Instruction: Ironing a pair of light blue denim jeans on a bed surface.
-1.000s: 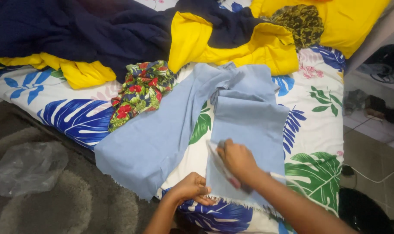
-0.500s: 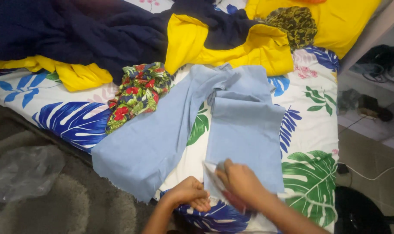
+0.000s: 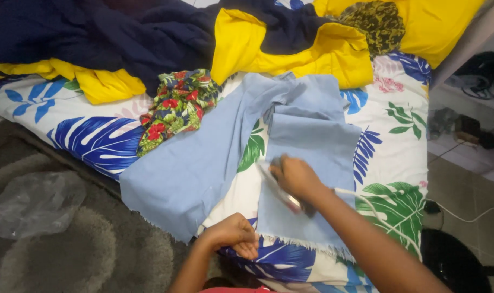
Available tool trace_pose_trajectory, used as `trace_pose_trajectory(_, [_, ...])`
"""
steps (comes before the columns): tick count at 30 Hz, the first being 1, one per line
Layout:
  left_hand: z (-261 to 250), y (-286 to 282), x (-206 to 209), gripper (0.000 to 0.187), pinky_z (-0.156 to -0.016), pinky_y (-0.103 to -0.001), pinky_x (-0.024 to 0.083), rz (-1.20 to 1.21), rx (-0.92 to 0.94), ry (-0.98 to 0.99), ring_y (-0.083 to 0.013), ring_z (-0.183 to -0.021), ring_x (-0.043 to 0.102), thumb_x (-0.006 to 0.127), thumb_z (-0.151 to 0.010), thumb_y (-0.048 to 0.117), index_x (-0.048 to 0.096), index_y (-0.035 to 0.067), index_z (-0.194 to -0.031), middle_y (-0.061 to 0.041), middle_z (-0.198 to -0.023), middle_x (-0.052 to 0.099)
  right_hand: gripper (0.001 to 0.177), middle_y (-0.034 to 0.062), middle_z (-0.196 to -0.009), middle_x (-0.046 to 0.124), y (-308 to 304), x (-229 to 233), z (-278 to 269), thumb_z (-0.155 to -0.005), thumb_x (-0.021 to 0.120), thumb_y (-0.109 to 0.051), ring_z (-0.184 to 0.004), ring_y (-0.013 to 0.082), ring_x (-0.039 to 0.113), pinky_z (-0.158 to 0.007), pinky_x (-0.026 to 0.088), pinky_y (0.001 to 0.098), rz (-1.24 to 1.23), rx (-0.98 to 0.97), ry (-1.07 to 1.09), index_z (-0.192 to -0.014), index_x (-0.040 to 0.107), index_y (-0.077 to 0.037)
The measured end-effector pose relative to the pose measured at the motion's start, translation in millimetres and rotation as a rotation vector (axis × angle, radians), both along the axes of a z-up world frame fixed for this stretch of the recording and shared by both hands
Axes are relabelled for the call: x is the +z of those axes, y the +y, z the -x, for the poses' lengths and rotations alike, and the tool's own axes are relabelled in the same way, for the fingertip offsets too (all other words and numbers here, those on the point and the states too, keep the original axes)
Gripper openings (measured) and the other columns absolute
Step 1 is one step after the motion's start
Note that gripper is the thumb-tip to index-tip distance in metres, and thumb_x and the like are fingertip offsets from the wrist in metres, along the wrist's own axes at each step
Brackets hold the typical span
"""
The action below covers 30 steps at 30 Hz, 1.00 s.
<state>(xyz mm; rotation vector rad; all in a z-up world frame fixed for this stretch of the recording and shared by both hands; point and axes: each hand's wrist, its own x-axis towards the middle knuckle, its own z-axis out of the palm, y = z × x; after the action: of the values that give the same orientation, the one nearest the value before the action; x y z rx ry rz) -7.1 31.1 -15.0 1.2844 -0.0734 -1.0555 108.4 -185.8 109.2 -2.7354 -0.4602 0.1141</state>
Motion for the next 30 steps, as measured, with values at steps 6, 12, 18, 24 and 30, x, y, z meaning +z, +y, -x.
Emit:
trace_pose_trajectory(6, [7,44,34,0.033,-0.068,-0.03,0.064,0.049,0.006,-0.102,-0.0228,-0.076,0.078,0.061,-0.102,0.021,0.07,-0.01,-0.103,-0.023,-0.093,0.078,0.041,0.0268,-0.075,0.069,-18,10,105,-0.095,0.062,-0.043,-0.075,0.0481,0.068,-0.069,0.053,0.0563,0.063,0.18,0.193,-0.095,0.059,-0.002])
trace_pose_trajectory(12, [-19,27,71,0.04,-0.056,-0.025,0.057,0.046,0.354,-0.359,-0.0159,-0.064,0.073,0.056,-0.103,0.033,0.072,-0.003,-0.102,-0.014,-0.08,0.077,0.043,0.0266,-0.073,0.069,0,18,116,-0.095,0.062,-0.045,-0.074,0.0493,0.067,-0.066,0.052,0.0577,0.081,0.12,0.161,-0.097,0.056,-0.002])
trace_pose_trajectory(18, [-36,-20,79,0.038,-0.055,-0.027,0.05,0.094,0.826,-0.607,-0.0151,-0.063,0.066,0.054,-0.106,0.033,0.07,0.0,-0.108,-0.01,-0.074,0.07,0.043,0.0272,-0.074,0.068,-8,17,135,-0.097,0.06,-0.042,-0.075,0.0502,0.068,-0.067,0.054,0.0582,0.064,0.11,0.132,-0.097,0.054,0.0])
trace_pose_trajectory(24, [-27,-80,72,0.053,-0.104,-0.044,0.04,-0.259,0.825,-1.104,-0.0328,-0.125,0.052,0.048,-0.108,0.038,0.053,-0.005,-0.137,-0.027,-0.132,0.057,0.041,0.0276,-0.074,0.07,-45,5,142,-0.096,0.059,-0.043,-0.074,0.05,0.069,-0.067,0.054,0.0584,0.089,-0.128,0.102,-0.096,0.057,-0.002])
trace_pose_trajectory(30, [-29,-121,44,0.087,-0.124,-0.051,0.009,-0.777,0.281,-1.369,-0.0416,-0.155,0.013,0.042,-0.104,0.055,0.021,-0.013,-0.154,-0.035,-0.162,0.02,0.042,0.0268,-0.073,0.07,-77,-10,156,-0.097,0.057,-0.043,-0.073,0.0484,0.07,-0.064,0.056,0.0564,0.128,-0.38,-0.003,-0.094,0.056,0.0])
